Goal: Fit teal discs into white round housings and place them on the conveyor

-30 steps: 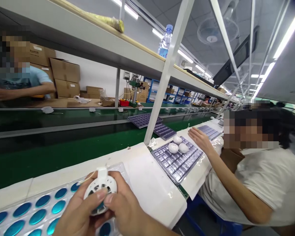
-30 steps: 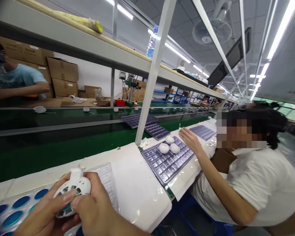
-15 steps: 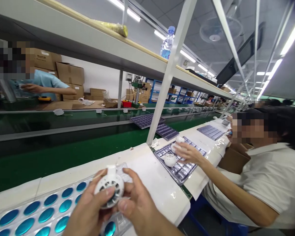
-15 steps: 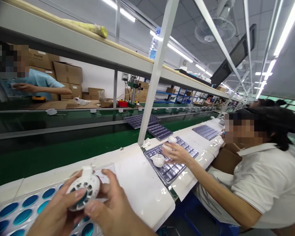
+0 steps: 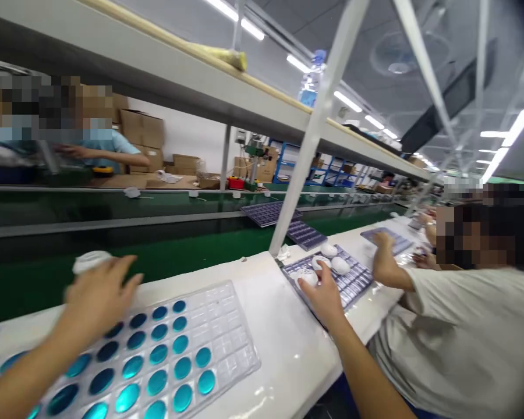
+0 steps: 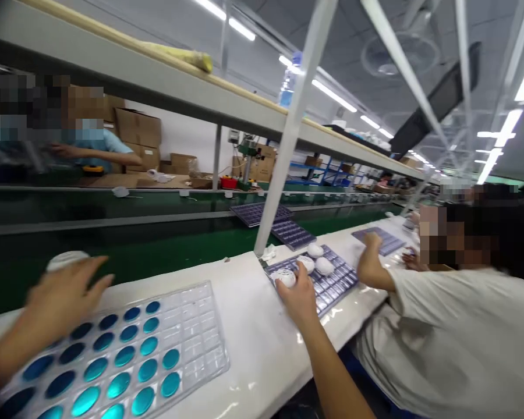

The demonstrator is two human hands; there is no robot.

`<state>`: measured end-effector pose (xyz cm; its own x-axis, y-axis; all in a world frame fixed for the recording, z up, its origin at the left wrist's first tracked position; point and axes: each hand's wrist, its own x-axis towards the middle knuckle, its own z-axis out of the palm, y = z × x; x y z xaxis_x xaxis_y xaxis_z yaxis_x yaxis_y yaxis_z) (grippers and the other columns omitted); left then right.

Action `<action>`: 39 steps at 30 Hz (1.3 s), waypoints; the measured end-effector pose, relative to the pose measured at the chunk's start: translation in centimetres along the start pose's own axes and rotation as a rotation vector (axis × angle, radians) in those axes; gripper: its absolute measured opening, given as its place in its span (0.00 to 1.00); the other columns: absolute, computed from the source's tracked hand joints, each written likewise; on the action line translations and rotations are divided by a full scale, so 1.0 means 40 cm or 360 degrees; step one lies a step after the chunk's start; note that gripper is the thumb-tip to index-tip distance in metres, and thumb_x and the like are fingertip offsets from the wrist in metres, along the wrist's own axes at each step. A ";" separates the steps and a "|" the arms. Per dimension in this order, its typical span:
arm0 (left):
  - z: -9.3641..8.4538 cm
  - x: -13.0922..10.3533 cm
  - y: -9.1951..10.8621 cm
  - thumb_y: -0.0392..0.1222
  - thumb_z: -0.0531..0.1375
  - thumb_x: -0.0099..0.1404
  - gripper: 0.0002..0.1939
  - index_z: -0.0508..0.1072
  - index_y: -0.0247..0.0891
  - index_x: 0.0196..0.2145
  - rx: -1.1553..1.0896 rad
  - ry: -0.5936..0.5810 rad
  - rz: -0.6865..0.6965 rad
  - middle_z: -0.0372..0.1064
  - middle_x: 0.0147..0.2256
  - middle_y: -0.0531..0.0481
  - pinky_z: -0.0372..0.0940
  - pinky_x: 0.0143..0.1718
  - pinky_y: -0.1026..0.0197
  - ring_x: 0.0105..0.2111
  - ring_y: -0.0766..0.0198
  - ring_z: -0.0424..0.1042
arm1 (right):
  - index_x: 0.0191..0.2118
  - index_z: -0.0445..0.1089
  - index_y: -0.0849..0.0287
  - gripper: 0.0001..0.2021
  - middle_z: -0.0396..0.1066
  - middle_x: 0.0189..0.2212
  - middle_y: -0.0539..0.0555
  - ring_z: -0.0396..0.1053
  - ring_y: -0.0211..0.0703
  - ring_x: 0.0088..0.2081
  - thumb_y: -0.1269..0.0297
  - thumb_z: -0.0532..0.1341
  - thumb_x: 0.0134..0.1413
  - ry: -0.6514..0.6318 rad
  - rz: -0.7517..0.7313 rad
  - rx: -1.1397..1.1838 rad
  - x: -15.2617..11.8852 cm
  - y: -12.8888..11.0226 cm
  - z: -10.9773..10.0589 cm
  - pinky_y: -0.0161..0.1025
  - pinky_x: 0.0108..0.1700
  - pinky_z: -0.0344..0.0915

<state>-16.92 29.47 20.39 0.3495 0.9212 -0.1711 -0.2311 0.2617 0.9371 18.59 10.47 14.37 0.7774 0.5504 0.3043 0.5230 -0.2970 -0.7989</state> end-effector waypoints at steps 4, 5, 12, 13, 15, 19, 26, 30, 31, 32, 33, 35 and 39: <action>0.091 -0.141 -0.096 0.42 0.69 0.57 0.09 0.81 0.32 0.33 0.0030 -0.0164 -0.0221 0.80 0.31 0.43 0.72 0.27 0.65 0.28 0.57 0.78 | 0.65 0.51 0.57 0.38 0.71 0.50 0.60 0.72 0.53 0.48 0.55 0.64 0.51 -0.0400 -0.0187 0.0405 -0.164 -0.143 0.097 0.47 0.50 0.68; 0.113 -0.174 -0.116 0.48 0.65 0.61 0.15 0.81 0.33 0.37 -0.0022 -0.0204 -0.0253 0.80 0.35 0.39 0.74 0.29 0.58 0.30 0.52 0.78 | 0.66 0.50 0.55 0.38 0.70 0.52 0.60 0.71 0.52 0.49 0.57 0.65 0.51 -0.0577 -0.0235 0.0613 -0.212 -0.181 0.128 0.45 0.50 0.69; 0.098 -0.222 -0.146 0.51 0.56 0.69 0.17 0.74 0.36 0.46 -0.0606 0.0074 -0.0169 0.74 0.34 0.45 0.68 0.23 0.62 0.27 0.61 0.71 | 0.44 0.69 0.58 0.09 0.72 0.42 0.58 0.69 0.50 0.45 0.68 0.58 0.59 -0.0889 -0.0617 0.0108 -0.334 -0.272 0.245 0.46 0.47 0.66; 0.084 -0.211 -0.146 0.53 0.56 0.69 0.18 0.73 0.36 0.46 -0.0592 0.0123 -0.0154 0.74 0.32 0.46 0.67 0.22 0.62 0.26 0.61 0.71 | 0.37 0.71 0.59 0.06 0.72 0.38 0.59 0.69 0.53 0.42 0.70 0.56 0.59 -0.0924 -0.0647 -0.0102 -0.332 -0.263 0.248 0.48 0.45 0.66; 0.065 -0.196 -0.151 0.55 0.56 0.68 0.21 0.73 0.35 0.46 -0.0570 0.0212 -0.0146 0.73 0.31 0.46 0.68 0.22 0.63 0.26 0.61 0.71 | 0.30 0.72 0.61 0.07 0.72 0.35 0.63 0.68 0.60 0.41 0.74 0.58 0.55 -0.1016 -0.0660 -0.0374 -0.335 -0.247 0.252 0.55 0.43 0.64; 0.066 -0.195 -0.175 0.59 0.61 0.63 0.23 0.73 0.35 0.43 -0.0516 0.0224 -0.0163 0.75 0.32 0.46 0.69 0.23 0.62 0.26 0.61 0.73 | 0.32 0.73 0.65 0.04 0.72 0.39 0.70 0.67 0.69 0.43 0.76 0.61 0.50 -0.1117 -0.0672 -0.0539 -0.353 -0.245 0.262 0.61 0.45 0.61; 0.078 -0.202 -0.205 0.60 0.61 0.61 0.21 0.75 0.37 0.37 -0.0415 0.0099 -0.0206 0.74 0.26 0.48 0.65 0.22 0.63 0.21 0.65 0.67 | 0.32 0.59 0.55 0.06 0.68 0.25 0.48 0.64 0.41 0.27 0.68 0.55 0.62 -0.1397 -0.0468 0.0057 -0.312 -0.271 0.195 0.36 0.30 0.60; 0.088 -0.207 -0.204 0.60 0.64 0.59 0.22 0.76 0.38 0.39 -0.0388 0.0120 -0.0189 0.71 0.24 0.51 0.64 0.22 0.63 0.22 0.63 0.67 | 0.37 0.59 0.54 0.06 0.67 0.22 0.45 0.60 0.36 0.22 0.60 0.55 0.65 -0.1489 -0.0162 0.0738 -0.306 -0.306 0.165 0.33 0.26 0.57; 0.091 -0.210 -0.204 0.60 0.65 0.58 0.22 0.76 0.39 0.40 -0.0382 0.0119 -0.0183 0.70 0.24 0.52 0.64 0.21 0.62 0.22 0.63 0.66 | 0.38 0.61 0.55 0.05 0.68 0.23 0.45 0.61 0.36 0.22 0.61 0.56 0.64 -0.1501 -0.0170 0.0761 -0.309 -0.316 0.167 0.33 0.26 0.57; 0.093 -0.214 -0.204 0.59 0.65 0.57 0.22 0.76 0.39 0.40 -0.0374 0.0115 -0.0178 0.69 0.23 0.53 0.64 0.21 0.62 0.22 0.62 0.66 | 0.39 0.62 0.55 0.04 0.68 0.23 0.45 0.61 0.36 0.23 0.62 0.56 0.64 -0.1507 -0.0194 0.0751 -0.312 -0.325 0.170 0.32 0.26 0.57; 0.094 -0.217 -0.204 0.59 0.66 0.57 0.23 0.76 0.39 0.41 -0.0365 0.0108 -0.0174 0.69 0.23 0.53 0.64 0.22 0.61 0.22 0.62 0.66 | 0.39 0.63 0.55 0.03 0.69 0.23 0.45 0.63 0.36 0.23 0.63 0.56 0.64 -0.1502 -0.0228 0.0724 -0.315 -0.332 0.175 0.32 0.26 0.58; 0.094 -0.224 -0.204 0.59 0.65 0.57 0.23 0.75 0.40 0.43 -0.0345 0.0101 -0.0165 0.69 0.23 0.53 0.65 0.22 0.61 0.23 0.61 0.65 | 0.38 0.64 0.55 0.02 0.69 0.23 0.46 0.64 0.37 0.24 0.64 0.56 0.63 -0.1450 -0.0303 0.0659 -0.319 -0.338 0.183 0.33 0.27 0.58; 0.094 -0.233 -0.203 0.59 0.64 0.59 0.25 0.75 0.41 0.48 -0.0307 0.0089 -0.0161 0.69 0.23 0.53 0.65 0.24 0.60 0.22 0.62 0.64 | 0.39 0.65 0.55 0.02 0.66 0.22 0.45 0.63 0.38 0.24 0.65 0.56 0.62 -0.1349 -0.0395 0.0521 -0.320 -0.333 0.186 0.34 0.28 0.57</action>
<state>-14.90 17.68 15.52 0.3299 0.9006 -0.2829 -0.3687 0.3988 0.8397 -0.93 13.22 17.27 0.0761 0.9911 0.1092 0.4155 0.0681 -0.9070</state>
